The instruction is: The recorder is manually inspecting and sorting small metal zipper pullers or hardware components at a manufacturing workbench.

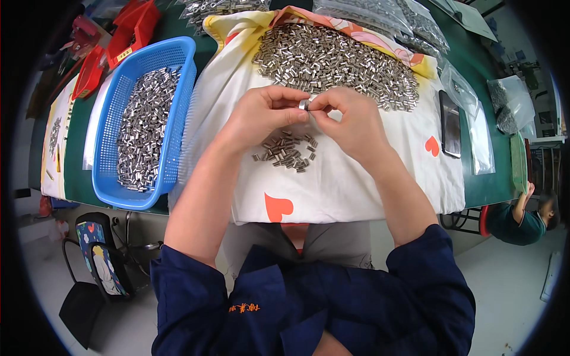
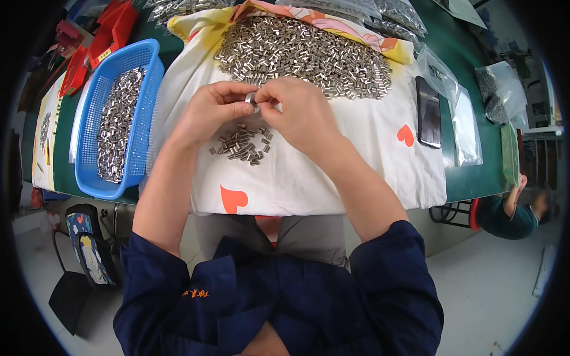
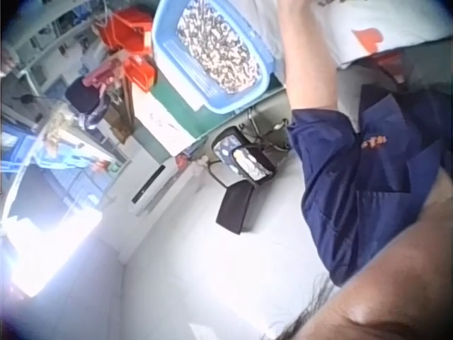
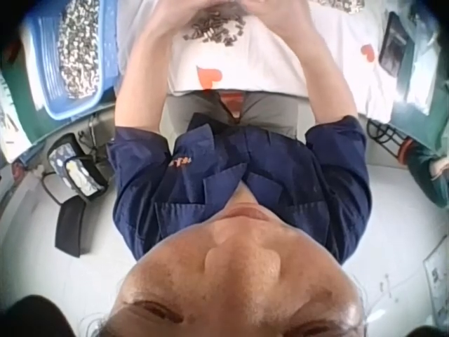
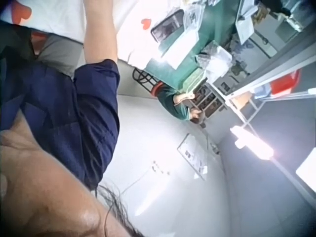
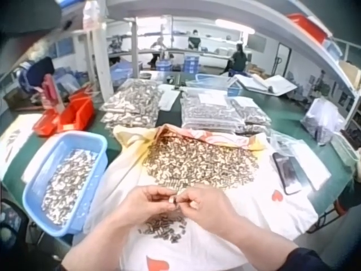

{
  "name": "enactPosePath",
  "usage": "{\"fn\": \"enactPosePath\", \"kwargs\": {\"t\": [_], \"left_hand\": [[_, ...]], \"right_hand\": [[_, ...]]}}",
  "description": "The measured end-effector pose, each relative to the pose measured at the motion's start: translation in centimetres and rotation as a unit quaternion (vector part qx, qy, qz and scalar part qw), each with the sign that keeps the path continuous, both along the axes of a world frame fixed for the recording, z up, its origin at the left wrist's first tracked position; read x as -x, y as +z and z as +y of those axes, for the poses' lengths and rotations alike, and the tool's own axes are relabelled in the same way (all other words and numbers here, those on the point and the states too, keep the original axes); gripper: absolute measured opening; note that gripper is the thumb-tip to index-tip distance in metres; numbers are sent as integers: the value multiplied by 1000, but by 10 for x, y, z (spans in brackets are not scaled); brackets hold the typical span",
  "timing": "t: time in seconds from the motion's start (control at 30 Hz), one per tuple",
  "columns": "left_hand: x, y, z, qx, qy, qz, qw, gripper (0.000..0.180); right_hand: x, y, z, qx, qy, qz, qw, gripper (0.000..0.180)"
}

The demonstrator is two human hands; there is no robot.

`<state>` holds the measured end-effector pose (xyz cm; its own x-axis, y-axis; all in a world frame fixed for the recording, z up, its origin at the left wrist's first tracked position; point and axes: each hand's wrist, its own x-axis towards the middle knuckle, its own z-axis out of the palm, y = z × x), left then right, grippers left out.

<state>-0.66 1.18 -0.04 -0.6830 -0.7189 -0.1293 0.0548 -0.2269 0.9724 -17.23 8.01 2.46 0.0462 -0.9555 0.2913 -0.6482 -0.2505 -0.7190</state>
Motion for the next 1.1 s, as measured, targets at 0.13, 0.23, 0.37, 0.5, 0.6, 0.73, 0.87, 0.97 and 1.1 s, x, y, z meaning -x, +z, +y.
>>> {"fn": "enactPosePath", "kwargs": {"t": [0.13,0.23,0.37,0.5,0.6,0.73,0.87,0.97,1.1], "left_hand": [[2,0,0,21,14,-21,999,31],[0,2,1,18,10,-26,999,31],[-5,3,2,-1,-29,-35,999,32],[-3,6,5,-9,-49,-39,998,31],[-5,6,6,37,-99,-71,992,28],[-3,9,7,38,-122,-83,988,28],[-1,10,7,40,-111,-101,988,30],[-1,6,6,23,-103,-93,990,30],[-2,3,6,13,-86,-78,993,29]], "right_hand": [[-2,-7,0,81,-14,54,995,7],[8,0,-3,-15,30,-36,999,10],[10,9,-4,-95,43,-50,993,12],[20,2,-13,-129,14,-59,990,16],[13,-20,-17,-106,-49,-26,993,17],[9,-38,-24,63,-47,186,979,15],[11,-39,-25,121,-17,226,966,9],[12,-29,-22,67,-8,221,973,8],[12,-34,-22,61,-22,226,972,5]]}}
